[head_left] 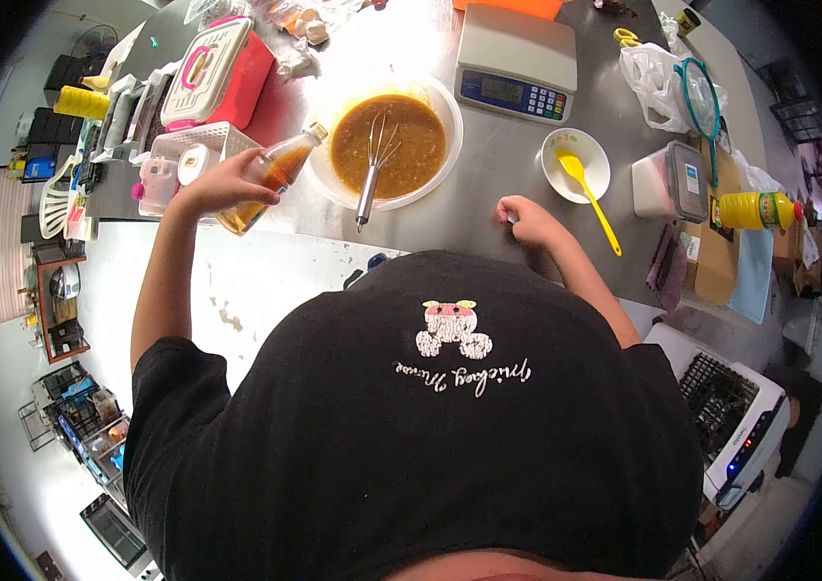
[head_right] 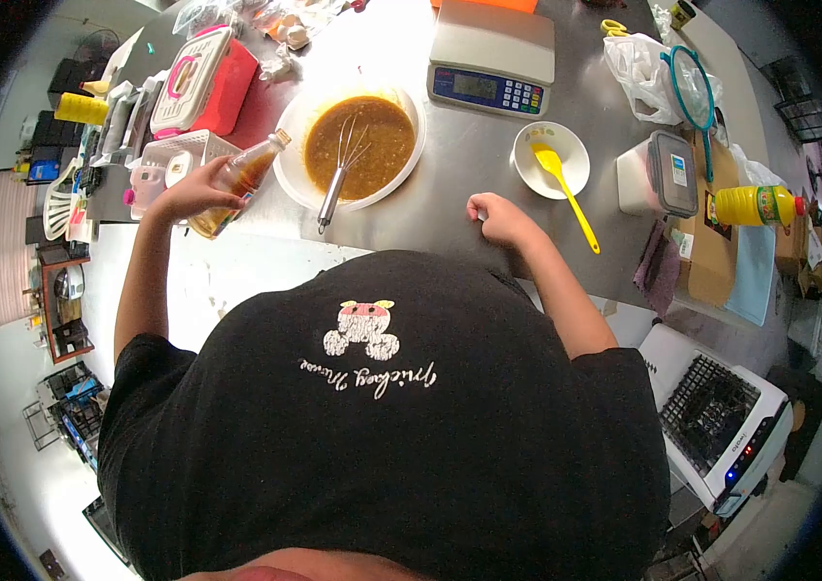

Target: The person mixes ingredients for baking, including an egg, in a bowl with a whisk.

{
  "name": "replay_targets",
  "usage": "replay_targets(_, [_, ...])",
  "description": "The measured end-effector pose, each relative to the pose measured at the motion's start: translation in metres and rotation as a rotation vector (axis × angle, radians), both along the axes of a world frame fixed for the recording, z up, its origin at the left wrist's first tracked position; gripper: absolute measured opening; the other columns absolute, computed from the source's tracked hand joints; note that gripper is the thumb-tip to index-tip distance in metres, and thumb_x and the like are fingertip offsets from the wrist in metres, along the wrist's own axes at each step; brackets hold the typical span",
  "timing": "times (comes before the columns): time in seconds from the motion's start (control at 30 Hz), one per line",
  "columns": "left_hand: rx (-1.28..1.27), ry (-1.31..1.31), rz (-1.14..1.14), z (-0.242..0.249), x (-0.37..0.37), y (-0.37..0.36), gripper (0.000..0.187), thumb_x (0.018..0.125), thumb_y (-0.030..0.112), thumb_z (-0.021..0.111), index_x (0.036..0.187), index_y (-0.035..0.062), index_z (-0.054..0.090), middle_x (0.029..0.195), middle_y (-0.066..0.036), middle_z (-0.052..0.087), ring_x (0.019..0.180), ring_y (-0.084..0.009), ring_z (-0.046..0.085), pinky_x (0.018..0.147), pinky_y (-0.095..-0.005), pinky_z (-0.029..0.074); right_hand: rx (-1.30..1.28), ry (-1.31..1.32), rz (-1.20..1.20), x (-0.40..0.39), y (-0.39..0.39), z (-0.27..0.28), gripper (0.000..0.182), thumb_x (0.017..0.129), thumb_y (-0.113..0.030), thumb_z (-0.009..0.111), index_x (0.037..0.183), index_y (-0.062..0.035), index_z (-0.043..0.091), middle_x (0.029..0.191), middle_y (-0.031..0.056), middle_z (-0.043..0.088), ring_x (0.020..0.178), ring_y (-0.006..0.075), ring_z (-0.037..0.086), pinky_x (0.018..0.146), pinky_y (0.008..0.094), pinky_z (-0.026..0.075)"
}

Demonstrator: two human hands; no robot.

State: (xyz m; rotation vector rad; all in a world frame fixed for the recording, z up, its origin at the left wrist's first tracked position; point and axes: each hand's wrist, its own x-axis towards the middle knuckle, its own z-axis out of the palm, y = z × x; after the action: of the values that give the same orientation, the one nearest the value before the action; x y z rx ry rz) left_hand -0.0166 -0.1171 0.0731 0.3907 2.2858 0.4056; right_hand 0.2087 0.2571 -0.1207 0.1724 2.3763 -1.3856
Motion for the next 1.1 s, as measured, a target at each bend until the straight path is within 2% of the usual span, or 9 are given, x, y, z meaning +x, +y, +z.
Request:
replay_targets(0.07, [-0.004,0.000,-0.007,0.000,-0.001,-0.001,0.098,0.057,0.031,0.080,0.134,-0.0025,0.030,0.118,-0.023,0.051,0.107,-0.0271,0.052,0.093,-0.0339,0.039,0.024,-0.011,0.026,0.000,0.002,-0.002,0.021,0.059,0.006,0.042,0.077,-0.0024,0.046,0.078,0.0136,0.050,0.077,0.0260,0.048,0.067,0.0323,0.039])
replay_targets(0.4, [-0.013,-0.027,-0.010,0.004,-0.001,0.002,0.096,0.059,0.029,0.079,0.134,-0.0032,0.030,0.118,-0.023,0.051,0.106,-0.0271,0.053,0.094,-0.0329,0.039,0.044,-0.057,0.029,-0.003,0.001,0.003,0.021,0.059,0.006,0.042,0.078,-0.0027,0.047,0.079,0.0134,0.051,0.078,0.0262,0.050,0.068,0.0324,0.039])
replay_targets(0.47, [-0.014,-0.029,-0.019,0.002,-0.002,0.002,0.097,0.058,0.030,0.080,0.134,-0.0031,0.030,0.118,-0.023,0.051,0.107,-0.0273,0.052,0.094,-0.0330,0.039,-0.004,-0.017,-0.013,-0.001,-0.001,0.001,0.024,0.055,0.011,0.037,0.073,-0.0043,0.042,0.072,0.0069,0.045,0.072,0.0196,0.043,0.063,0.0294,0.035])
replay_targets(0.6, [-0.018,-0.013,-0.045,-0.003,-0.011,0.000,0.095,0.059,0.029,0.080,0.133,-0.0032,0.030,0.119,-0.023,0.050,0.108,-0.0277,0.052,0.095,-0.0334,0.038,0.011,-0.072,0.010,-0.004,0.001,0.006,0.025,0.055,0.011,0.037,0.074,-0.0044,0.042,0.073,0.0070,0.047,0.074,0.0200,0.044,0.066,0.0285,0.036])
replay_targets(0.67, [-0.011,-0.012,-0.054,-0.009,-0.016,-0.006,0.091,0.060,0.029,0.079,0.132,-0.0025,0.033,0.117,-0.021,0.052,0.107,-0.0267,0.053,0.094,-0.0330,0.038,0.014,-0.027,0.013,-0.001,0.002,-0.002,0.020,0.059,0.006,0.041,0.076,-0.0029,0.047,0.075,0.0126,0.051,0.076,0.0252,0.049,0.065,0.0321,0.039])
replay_targets(0.8, [-0.008,-0.007,-0.070,0.002,-0.010,0.004,0.096,0.058,0.033,0.079,0.132,-0.0040,0.031,0.116,-0.022,0.053,0.105,-0.0264,0.054,0.093,-0.0329,0.039,-0.003,-0.086,0.034,-0.002,0.004,-0.015,0.020,0.059,0.006,0.042,0.076,-0.0032,0.047,0.074,0.0124,0.051,0.075,0.0246,0.049,0.064,0.0319,0.039])
replay_targets(0.87, [-0.002,-0.010,-0.065,0.001,-0.012,0.005,0.093,0.059,0.032,0.079,0.132,-0.0034,0.033,0.115,-0.021,0.054,0.105,-0.0256,0.054,0.093,-0.0325,0.040,0.001,0.003,0.000,0.000,0.004,-0.018,0.020,0.059,0.005,0.042,0.076,-0.0035,0.047,0.073,0.0121,0.051,0.074,0.0240,0.049,0.064,0.0317,0.038])
replay_targets(1.1, [0.027,0.075,-0.031,-0.004,-0.008,0.003,0.092,0.059,0.031,0.079,0.133,0.0003,0.034,0.116,-0.020,0.054,0.105,-0.0250,0.055,0.093,-0.0324,0.039,0.029,-0.027,-0.009,-0.002,0.002,-0.004,0.020,0.059,0.005,0.042,0.076,-0.0037,0.048,0.074,0.0115,0.052,0.073,0.0249,0.050,0.064,0.0322,0.039])
